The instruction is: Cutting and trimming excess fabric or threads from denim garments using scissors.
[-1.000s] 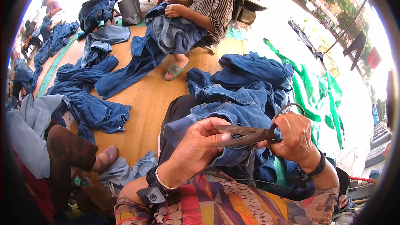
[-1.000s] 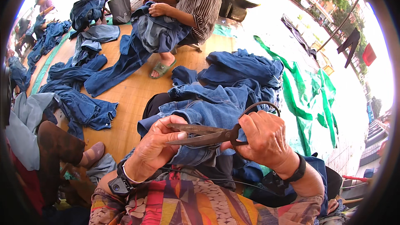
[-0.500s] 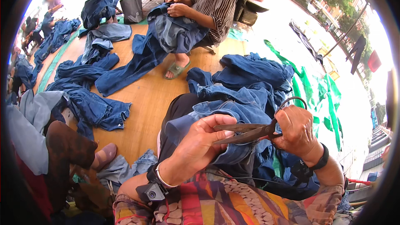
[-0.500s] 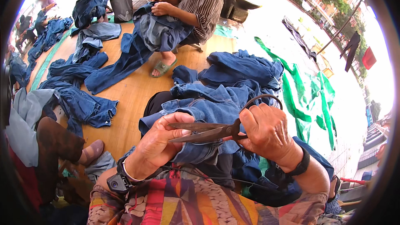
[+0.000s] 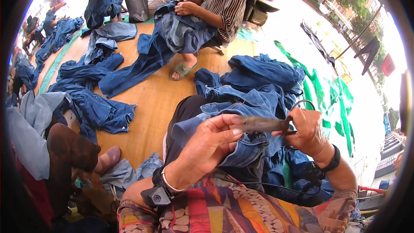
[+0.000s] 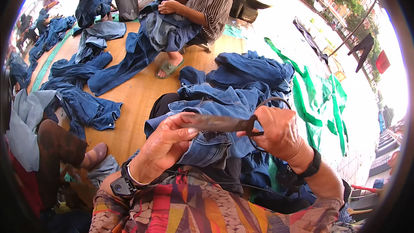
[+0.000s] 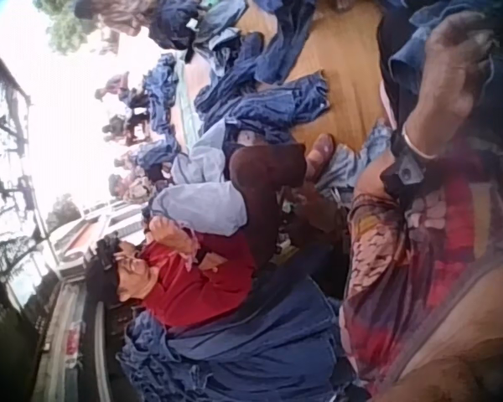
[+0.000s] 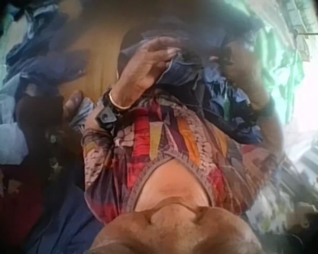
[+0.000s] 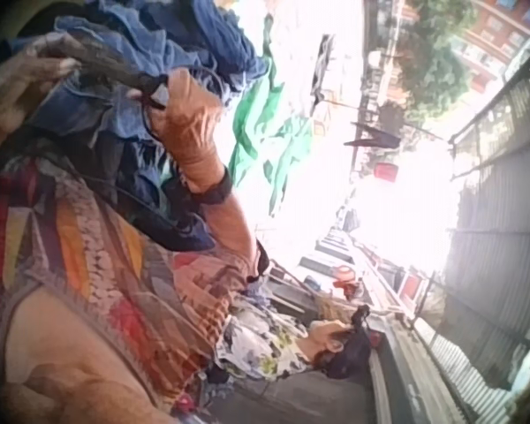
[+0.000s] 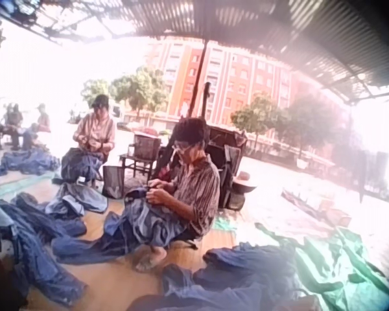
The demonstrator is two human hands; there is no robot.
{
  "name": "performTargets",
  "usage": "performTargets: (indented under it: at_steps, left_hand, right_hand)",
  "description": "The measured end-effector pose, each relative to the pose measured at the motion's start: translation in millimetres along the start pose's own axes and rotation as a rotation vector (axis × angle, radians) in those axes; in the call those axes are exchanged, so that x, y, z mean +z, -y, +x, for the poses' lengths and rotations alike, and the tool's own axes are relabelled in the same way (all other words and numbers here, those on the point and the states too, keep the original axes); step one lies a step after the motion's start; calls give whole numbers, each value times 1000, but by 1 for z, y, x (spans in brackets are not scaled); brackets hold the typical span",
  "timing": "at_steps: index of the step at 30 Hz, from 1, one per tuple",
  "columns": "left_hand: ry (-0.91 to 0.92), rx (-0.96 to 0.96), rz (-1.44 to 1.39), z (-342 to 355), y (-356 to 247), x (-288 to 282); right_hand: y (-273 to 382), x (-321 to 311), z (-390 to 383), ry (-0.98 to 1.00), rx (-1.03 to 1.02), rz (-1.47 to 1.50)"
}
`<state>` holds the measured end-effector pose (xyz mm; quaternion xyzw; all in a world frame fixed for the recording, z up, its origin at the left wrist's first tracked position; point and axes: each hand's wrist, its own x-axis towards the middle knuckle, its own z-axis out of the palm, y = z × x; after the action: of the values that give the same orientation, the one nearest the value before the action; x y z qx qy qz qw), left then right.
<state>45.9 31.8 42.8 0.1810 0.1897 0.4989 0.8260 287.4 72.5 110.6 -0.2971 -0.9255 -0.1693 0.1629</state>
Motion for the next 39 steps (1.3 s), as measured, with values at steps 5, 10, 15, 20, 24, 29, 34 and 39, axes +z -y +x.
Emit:
performTargets:
  at_steps: [5,10,15,20,24,29,34,39]
  left_hand:
    - [5,12,27,-5,-4,-6]
    - [38,365,531,-22,4,-17]
    - [14,625,805,-16,2,-19]
    - [-24,601,631,-23,15,-8]
    - [-212,761,954,-25,22,-10]
    - [-315,863,1008,-19,19,-12]
    - [-260,1051,1236,-19,23,6]
    - [-274,833,767,-12,25,-8]
  right_hand:
    - [12,-2,0,13,580,652]
    - [56,7,3,41,610,978]
    - [84,38,17,-148,419,939]
    - [82,34,31,-93,505,907]
    - [84,37,34,-111,585,932]
    - [88,44,36,-273,695,1150]
    - [90,40,34,-264,730,1199]
    - [90,28,35,-24,603,1005]
